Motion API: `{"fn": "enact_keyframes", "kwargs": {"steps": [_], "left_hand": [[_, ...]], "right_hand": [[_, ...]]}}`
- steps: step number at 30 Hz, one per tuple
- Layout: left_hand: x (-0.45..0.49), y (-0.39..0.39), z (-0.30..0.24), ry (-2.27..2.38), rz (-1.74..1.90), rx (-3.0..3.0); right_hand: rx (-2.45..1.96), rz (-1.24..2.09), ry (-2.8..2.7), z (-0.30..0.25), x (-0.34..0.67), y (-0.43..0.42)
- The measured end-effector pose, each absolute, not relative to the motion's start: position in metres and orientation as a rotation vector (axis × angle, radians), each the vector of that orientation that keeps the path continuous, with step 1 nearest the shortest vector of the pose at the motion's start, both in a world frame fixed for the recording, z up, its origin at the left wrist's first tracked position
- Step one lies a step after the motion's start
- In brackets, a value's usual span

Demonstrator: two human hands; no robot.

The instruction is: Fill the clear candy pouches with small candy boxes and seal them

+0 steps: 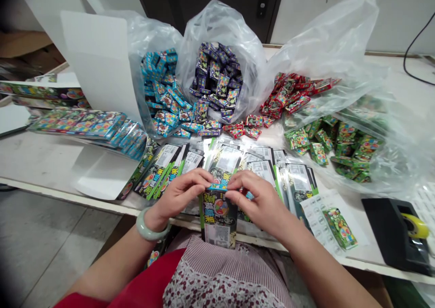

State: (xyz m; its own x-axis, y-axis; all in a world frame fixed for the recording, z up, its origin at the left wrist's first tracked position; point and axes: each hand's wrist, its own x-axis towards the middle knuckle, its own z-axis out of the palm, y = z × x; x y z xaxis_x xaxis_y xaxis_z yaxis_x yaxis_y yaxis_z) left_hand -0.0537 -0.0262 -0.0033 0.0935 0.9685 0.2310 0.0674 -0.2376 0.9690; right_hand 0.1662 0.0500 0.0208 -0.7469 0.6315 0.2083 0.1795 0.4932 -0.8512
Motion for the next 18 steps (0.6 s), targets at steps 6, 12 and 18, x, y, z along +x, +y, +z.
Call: {"fn": "enact_keyframes", "kwargs": {"steps": [6,12,18], "left_hand": [[-0.047,-0.034,-0.017,1.175,1.294,1.447],[-0.039,-0.032,-0.017,1.3,1.354,1.404],[-0.044,-0.033,-0.016,1.337,1.31,1.608]], "right_hand": [[-0.679,1.068,-2.143,-0.001,0.169,0.036],[-0.746,1.057,-2.086,-0.009,0.169,0.038],[-0.757,1.057,-1.957,-0.005,0.162,0.029]]}}
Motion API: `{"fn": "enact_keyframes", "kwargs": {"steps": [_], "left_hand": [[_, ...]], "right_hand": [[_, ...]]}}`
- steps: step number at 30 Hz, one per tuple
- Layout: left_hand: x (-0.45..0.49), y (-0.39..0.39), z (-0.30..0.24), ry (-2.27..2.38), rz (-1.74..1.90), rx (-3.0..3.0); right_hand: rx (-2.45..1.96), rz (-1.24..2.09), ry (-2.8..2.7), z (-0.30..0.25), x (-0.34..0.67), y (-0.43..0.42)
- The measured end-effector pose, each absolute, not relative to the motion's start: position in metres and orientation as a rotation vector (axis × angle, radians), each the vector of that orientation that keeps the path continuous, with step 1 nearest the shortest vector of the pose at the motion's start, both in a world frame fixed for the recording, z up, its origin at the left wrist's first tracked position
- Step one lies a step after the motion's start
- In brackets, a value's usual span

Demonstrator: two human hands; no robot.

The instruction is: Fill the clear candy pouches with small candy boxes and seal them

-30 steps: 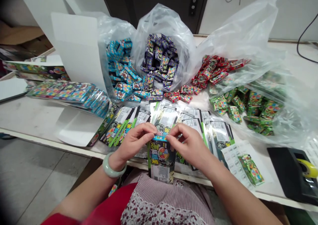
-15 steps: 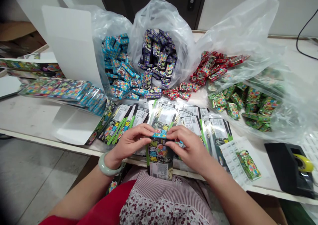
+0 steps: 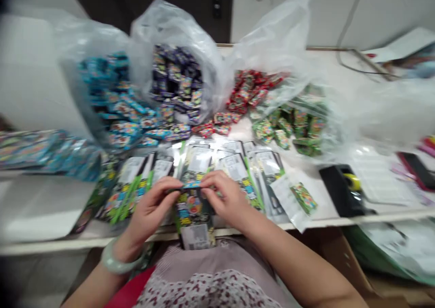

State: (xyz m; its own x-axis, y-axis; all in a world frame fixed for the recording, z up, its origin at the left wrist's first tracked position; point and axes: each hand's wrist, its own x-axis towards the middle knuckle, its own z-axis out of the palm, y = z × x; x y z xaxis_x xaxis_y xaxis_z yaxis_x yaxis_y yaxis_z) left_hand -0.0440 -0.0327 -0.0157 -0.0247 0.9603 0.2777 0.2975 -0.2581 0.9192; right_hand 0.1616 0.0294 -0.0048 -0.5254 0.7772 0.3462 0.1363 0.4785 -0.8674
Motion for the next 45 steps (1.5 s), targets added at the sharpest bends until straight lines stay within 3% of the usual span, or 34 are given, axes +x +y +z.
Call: {"fn": "enact_keyframes", "kwargs": {"steps": [6,11,15,20,26,30,38,45], "left_hand": [[-0.043,-0.023,-0.022,1.534,1.261,1.456],[-0.036,-0.02,-0.021,1.64,1.265,1.257],[-0.033,-0.019,-0.024,1.623,1.275,1.272],[-0.041,-0.018,-0.038,1.696,1.24,1.385],[-0.042,-0.014,-0.036,1.665,1.226,1.44],[-0.034,-0.01,-0.028,1.565,1.257,1.547],[-0.017,-0.012,-0.015,1.362,1.346,1.587],[-0.018,-0.019,-0.015,1.301,1.373,1.514]], "right_hand": [[-0.813,1.187,-1.9,-0.009,0.203,0.049],[-1.754,0.664,-1.656,-0.031,0.321,0.081],[-2.013,0.487,-1.57,-0.054,0.385,0.101],[-2.147,0.455,-1.505,-0.076,0.39,0.116],[-2.073,0.584,-1.419,-0.079,0.392,0.108],[-1.891,0.754,-1.394,-0.045,0.377,0.094],[-0.911,1.52,-1.931,0.053,0.213,0.064],[-1.035,1.65,-2.105,0.048,0.151,0.078]]}}
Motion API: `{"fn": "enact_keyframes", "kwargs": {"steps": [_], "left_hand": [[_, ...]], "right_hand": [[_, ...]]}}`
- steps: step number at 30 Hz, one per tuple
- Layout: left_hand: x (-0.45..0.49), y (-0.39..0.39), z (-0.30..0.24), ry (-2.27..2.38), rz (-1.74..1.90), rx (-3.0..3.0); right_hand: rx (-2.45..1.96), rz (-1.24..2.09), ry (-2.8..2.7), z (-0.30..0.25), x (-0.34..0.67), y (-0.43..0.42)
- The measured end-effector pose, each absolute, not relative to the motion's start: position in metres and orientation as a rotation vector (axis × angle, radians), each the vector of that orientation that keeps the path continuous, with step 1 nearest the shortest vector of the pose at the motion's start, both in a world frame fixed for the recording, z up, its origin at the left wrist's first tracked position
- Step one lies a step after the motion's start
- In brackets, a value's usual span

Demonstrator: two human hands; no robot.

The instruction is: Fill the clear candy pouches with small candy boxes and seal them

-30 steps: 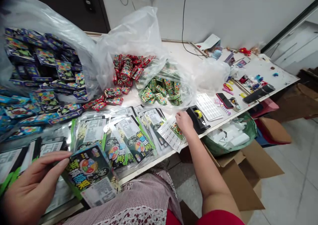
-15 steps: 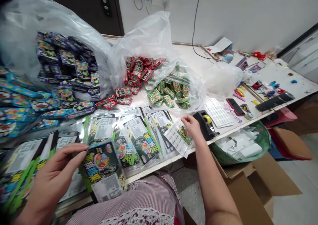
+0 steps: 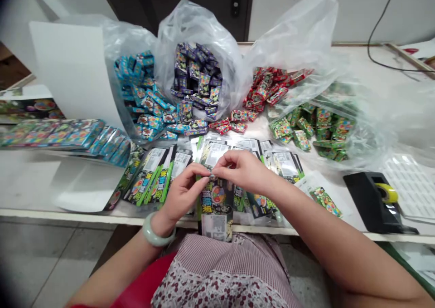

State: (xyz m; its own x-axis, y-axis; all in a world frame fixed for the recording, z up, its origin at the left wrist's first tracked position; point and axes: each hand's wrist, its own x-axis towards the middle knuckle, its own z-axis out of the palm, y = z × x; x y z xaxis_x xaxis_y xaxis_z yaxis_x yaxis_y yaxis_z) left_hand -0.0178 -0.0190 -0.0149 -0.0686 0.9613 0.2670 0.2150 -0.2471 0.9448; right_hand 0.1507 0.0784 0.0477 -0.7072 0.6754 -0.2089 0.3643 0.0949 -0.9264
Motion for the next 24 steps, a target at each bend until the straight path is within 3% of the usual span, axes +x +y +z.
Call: {"fn": "enact_keyframes", "kwargs": {"steps": [16,19,24], "left_hand": [[-0.011,-0.016,-0.022,1.413,1.465,1.345],[-0.01,-0.017,-0.022,1.402,1.421,1.33],[-0.004,-0.026,-0.02,1.258,1.258,1.167]], "right_hand": [[-1.223,1.565,-2.172,0.037,0.141,0.076],[-1.25,1.75,-2.014,0.031,0.141,0.078],[-1.26,2.388,-1.457,0.022,0.144,0.085]]}}
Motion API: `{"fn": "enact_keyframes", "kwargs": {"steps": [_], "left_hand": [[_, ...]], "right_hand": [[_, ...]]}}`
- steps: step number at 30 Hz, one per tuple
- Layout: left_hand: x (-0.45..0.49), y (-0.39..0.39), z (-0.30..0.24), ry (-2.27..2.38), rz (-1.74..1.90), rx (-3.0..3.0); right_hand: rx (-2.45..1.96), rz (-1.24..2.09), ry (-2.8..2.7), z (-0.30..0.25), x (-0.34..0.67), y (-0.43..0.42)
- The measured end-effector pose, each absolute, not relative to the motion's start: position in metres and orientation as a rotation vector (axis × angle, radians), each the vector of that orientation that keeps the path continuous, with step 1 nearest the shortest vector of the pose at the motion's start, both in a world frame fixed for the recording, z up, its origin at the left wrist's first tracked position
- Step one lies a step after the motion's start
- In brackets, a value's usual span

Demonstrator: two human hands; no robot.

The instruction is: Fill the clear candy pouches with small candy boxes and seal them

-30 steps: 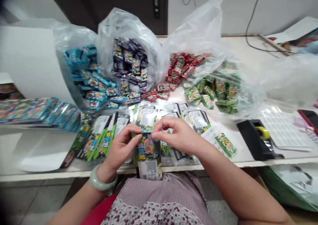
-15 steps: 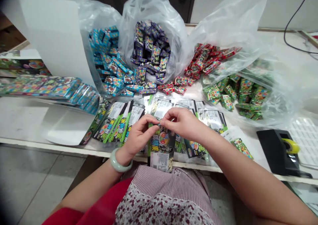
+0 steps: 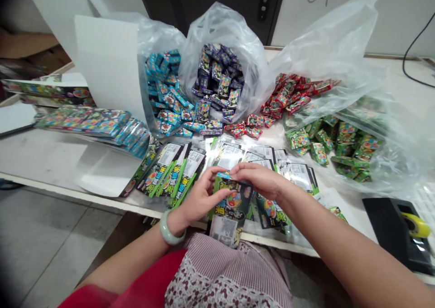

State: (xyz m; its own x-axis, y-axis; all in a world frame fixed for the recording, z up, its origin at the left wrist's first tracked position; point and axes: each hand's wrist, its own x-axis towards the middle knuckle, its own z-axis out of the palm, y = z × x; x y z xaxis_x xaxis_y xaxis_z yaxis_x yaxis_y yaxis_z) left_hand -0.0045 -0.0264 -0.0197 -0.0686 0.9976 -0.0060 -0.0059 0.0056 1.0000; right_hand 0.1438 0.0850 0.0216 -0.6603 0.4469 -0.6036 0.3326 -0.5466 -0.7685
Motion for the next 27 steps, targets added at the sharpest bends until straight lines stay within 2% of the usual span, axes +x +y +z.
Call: {"fn": "enact_keyframes", "kwargs": {"steps": [3,6,9,12,16,18,20,22,25,27], "left_hand": [[-0.004,-0.032,-0.018,1.235,1.191,1.166],[-0.007,-0.036,-0.019,1.215,1.187,1.211],[-0.012,-0.041,-0.015,1.178,1.206,1.188],[-0.03,-0.051,0.006,1.163,1.312,1.175],[-0.085,-0.072,0.07,1.397,1.752,1.464],[-0.124,-0.079,0.103,1.641,2.097,1.662],[-0.169,-0.081,0.124,1.944,2.263,1.883],[-0.215,-0.077,0.128,2.239,2.012,2.128],[-0.272,-0.066,0.105,2.454,1.27,2.34],[-0.294,-0.061,0.082,2.467,1.068,2.35]], "right_hand": [[-1.244,2.614,-1.308,0.02,0.145,0.087],[-1.18,2.671,-1.336,0.021,0.146,0.086],[-1.105,2.628,-1.429,0.024,0.149,0.085],[-1.09,2.411,-1.48,0.026,0.159,0.089],[-1.189,2.214,-1.471,0.016,0.177,0.097],[-1.229,2.19,-1.519,0.007,0.181,0.098],[-1.269,2.141,-1.591,-0.003,0.179,0.095],[-1.285,2.093,-1.682,-0.008,0.173,0.089],[-1.233,2.042,-1.845,-0.008,0.161,0.08],[-1.21,1.996,-1.915,-0.007,0.155,0.077]]}}
